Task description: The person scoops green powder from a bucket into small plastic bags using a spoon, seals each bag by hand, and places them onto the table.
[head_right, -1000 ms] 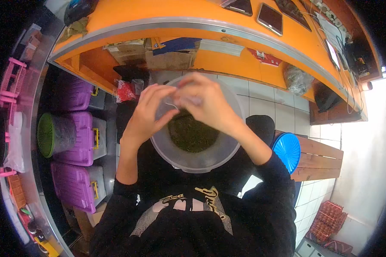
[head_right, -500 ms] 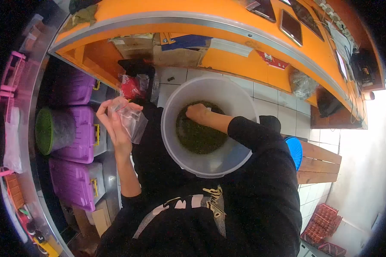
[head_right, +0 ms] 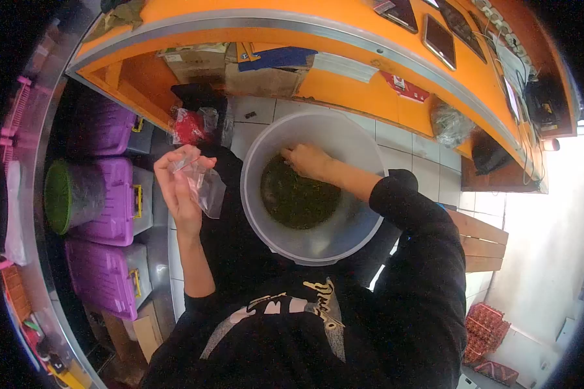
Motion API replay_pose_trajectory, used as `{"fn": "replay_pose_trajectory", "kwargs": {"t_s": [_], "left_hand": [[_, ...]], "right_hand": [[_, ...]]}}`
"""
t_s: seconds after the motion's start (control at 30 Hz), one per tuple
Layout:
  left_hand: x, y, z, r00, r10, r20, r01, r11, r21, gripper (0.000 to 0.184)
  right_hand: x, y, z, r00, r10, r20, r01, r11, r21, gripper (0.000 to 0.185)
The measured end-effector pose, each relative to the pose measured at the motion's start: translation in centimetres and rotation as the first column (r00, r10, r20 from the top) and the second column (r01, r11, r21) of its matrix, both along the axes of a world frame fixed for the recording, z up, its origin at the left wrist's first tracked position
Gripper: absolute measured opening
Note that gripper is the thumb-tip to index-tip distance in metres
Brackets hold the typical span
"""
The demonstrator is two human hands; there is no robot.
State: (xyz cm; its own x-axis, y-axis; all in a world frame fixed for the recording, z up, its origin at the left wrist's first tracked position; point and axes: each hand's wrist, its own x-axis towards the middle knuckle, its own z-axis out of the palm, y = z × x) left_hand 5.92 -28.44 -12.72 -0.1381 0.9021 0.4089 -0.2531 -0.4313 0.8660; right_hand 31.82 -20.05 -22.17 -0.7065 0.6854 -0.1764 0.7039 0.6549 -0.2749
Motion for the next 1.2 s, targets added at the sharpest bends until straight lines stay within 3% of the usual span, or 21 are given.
{"fn": "replay_pose_trajectory", "kwargs": {"t_s": [0.13, 0.2, 0.33, 0.43, 0.47, 0.53, 0.6, 0.63, 0.7, 0.83, 0.97, 1.03, 1.07, 1.13, 1.2], "left_hand": [[0.7, -0.2, 0.3, 0.999, -0.039, 0.01, 0.039, 0.999, -0.001, 0.023], [0.8, -0.4, 0.4, 0.999, -0.054, 0.009, 0.054, 0.999, 0.007, 0.024], [0.6, -0.6, 0.2, 0.998, -0.07, 0.004, 0.07, 0.997, 0.021, 0.024], [0.9, -0.5, 0.3, 0.998, -0.049, -0.037, 0.05, 0.998, 0.033, 0.028], [1.1, -0.6, 0.5, 0.997, -0.018, -0.078, 0.02, 0.999, 0.034, 0.033], [1.2, -0.7, 0.7, 0.997, -0.018, -0.07, 0.019, 1.0, 0.013, 0.036], [1.1, -0.7, 0.7, 0.998, -0.017, -0.066, 0.017, 1.0, -0.005, 0.04], [1.1, -0.7, 0.5, 0.998, -0.022, -0.062, 0.023, 1.0, 0.009, 0.042], [0.9, -0.7, 0.4, 0.998, -0.027, -0.059, 0.028, 0.999, 0.021, 0.044], [0.7, -0.9, 0.6, 0.998, -0.022, -0.064, 0.023, 0.999, 0.024, 0.044], [0.6, -1.3, 1.3, 0.998, -0.058, -0.025, 0.058, 0.998, 0.013, 0.039], [0.9, -1.4, 1.7, 0.997, -0.072, -0.022, 0.073, 0.997, 0.03, 0.039], [1.1, -1.4, 1.8, 0.996, -0.086, -0.021, 0.087, 0.995, 0.041, 0.04], [1.8, -1.5, 2.1, 0.993, -0.105, -0.049, 0.106, 0.994, 0.031, 0.039], [3.0, -1.9, 2.5, 0.989, -0.135, -0.064, 0.132, 0.99, -0.04, 0.037]], "right_hand": [[1.4, -0.2, -1.8, 0.994, -0.047, 0.102, 0.053, 0.997, -0.059, 0.025], [1.9, -0.4, -2.3, 0.959, -0.032, 0.282, 0.1, 0.968, -0.228, 0.022], [2.1, -0.8, -6.8, 0.94, -0.014, 0.339, 0.107, 0.96, -0.258, 0.025], [0.9, -1.4, -6.3, 0.943, 0.022, 0.331, 0.17, 0.824, -0.541, 0.031], [0.2, -2.3, -5.0, 0.944, -0.15, 0.293, 0.295, 0.78, -0.552, 0.032], [-0.2, -3.1, -4.6, 0.912, -0.321, 0.257, 0.411, 0.712, -0.569, 0.032], [-0.6, -3.5, -5.1, 0.843, -0.471, 0.26, 0.496, 0.494, -0.714, 0.027], [-0.7, -3.4, -4.6, 0.844, -0.47, 0.26, 0.495, 0.493, -0.715, 0.027], [-0.8, -2.9, -3.2, 0.808, -0.511, 0.294, 0.454, 0.222, -0.863, 0.026], [-0.5, -1.5, -0.6, 0.778, -0.602, 0.181, 0.385, 0.228, -0.894, 0.021], [0.5, -0.8, 3.6, 0.737, -0.676, -0.03, 0.273, 0.337, -0.901, 0.02], [1.2, -1.0, 7.4, 0.575, -0.811, -0.11, 0.3, 0.334, -0.894, 0.019], [1.8, -1.3, 8.6, 0.574, -0.811, -0.112, 0.301, 0.336, -0.892, 0.019], [3.2, -2.2, 10.8, 0.324, -0.899, -0.294, 0.24, 0.379, -0.894, 0.018], [4.3, -3.2, 12.9, 0.236, -0.918, -0.318, 0.26, 0.375, -0.89, 0.018]]}}
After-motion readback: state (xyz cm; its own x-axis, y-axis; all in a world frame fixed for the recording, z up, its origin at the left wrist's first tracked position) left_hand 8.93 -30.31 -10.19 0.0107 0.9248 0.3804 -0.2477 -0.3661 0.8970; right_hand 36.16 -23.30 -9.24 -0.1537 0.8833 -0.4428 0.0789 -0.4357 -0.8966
